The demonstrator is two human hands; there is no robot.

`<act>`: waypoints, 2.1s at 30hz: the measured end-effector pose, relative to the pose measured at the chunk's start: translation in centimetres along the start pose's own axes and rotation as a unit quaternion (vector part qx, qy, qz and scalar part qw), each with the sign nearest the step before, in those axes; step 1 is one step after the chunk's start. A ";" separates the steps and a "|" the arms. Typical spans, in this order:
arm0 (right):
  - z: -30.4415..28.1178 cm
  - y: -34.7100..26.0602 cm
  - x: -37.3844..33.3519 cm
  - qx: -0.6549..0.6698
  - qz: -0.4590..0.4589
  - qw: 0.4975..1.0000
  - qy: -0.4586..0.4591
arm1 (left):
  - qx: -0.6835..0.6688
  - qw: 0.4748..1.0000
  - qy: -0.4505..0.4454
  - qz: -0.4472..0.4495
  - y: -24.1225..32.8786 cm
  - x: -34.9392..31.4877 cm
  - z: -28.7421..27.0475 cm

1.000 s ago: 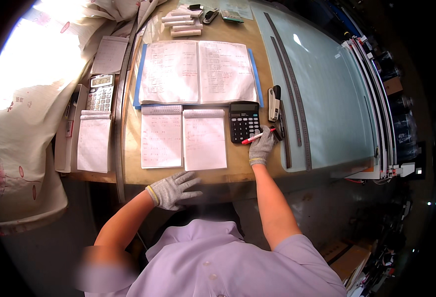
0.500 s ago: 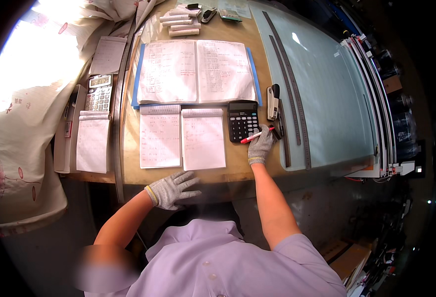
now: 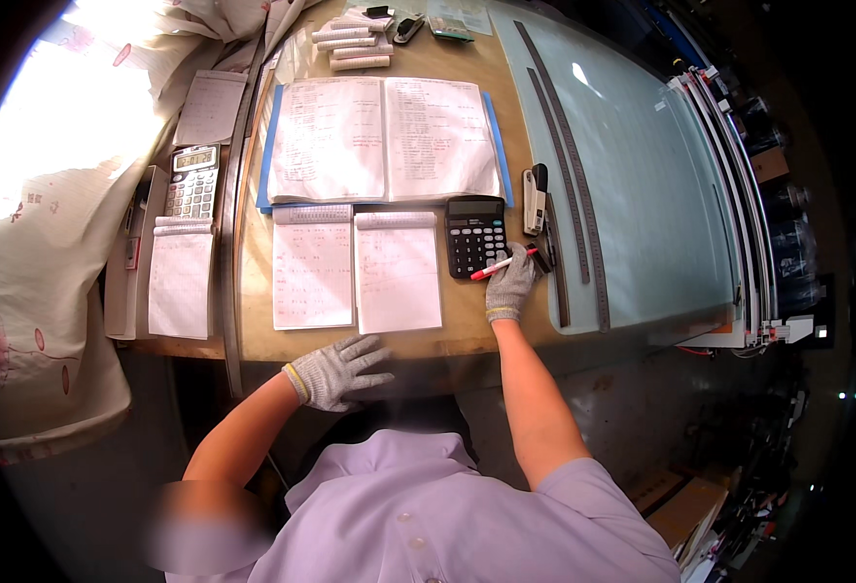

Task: The person uses a calculator and writes on notepads at a desk, then moves to a stack of glass sheets to measure them with a ruler and mark them with a marker. The person returns to the desk to continue calculations and note-taking.

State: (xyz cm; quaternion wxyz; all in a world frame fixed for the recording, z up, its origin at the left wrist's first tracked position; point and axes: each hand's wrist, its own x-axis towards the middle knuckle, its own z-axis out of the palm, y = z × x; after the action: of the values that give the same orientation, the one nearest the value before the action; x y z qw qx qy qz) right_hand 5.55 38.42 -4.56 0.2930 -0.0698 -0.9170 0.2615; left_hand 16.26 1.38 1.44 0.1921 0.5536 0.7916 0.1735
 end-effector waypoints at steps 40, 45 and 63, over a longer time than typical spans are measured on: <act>0.5 0.4 0.0 -0.020 -0.030 0.999 0.020 | -0.005 1.000 0.013 0.000 -0.2 -0.1 0.9; 0.6 0.4 0.0 -0.020 -0.031 0.999 0.026 | -0.006 1.000 0.011 -0.001 -0.2 -0.1 0.8; 0.4 0.3 0.0 -0.016 -0.016 1.000 0.013 | 0.001 1.000 0.006 -0.003 0.0 -0.1 0.6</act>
State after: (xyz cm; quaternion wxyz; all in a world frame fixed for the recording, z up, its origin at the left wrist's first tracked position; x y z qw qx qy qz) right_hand 5.32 38.48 -4.97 0.3077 -0.0635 -0.9182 0.2414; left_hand 16.56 1.34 0.87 0.1872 0.5501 0.7946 0.1759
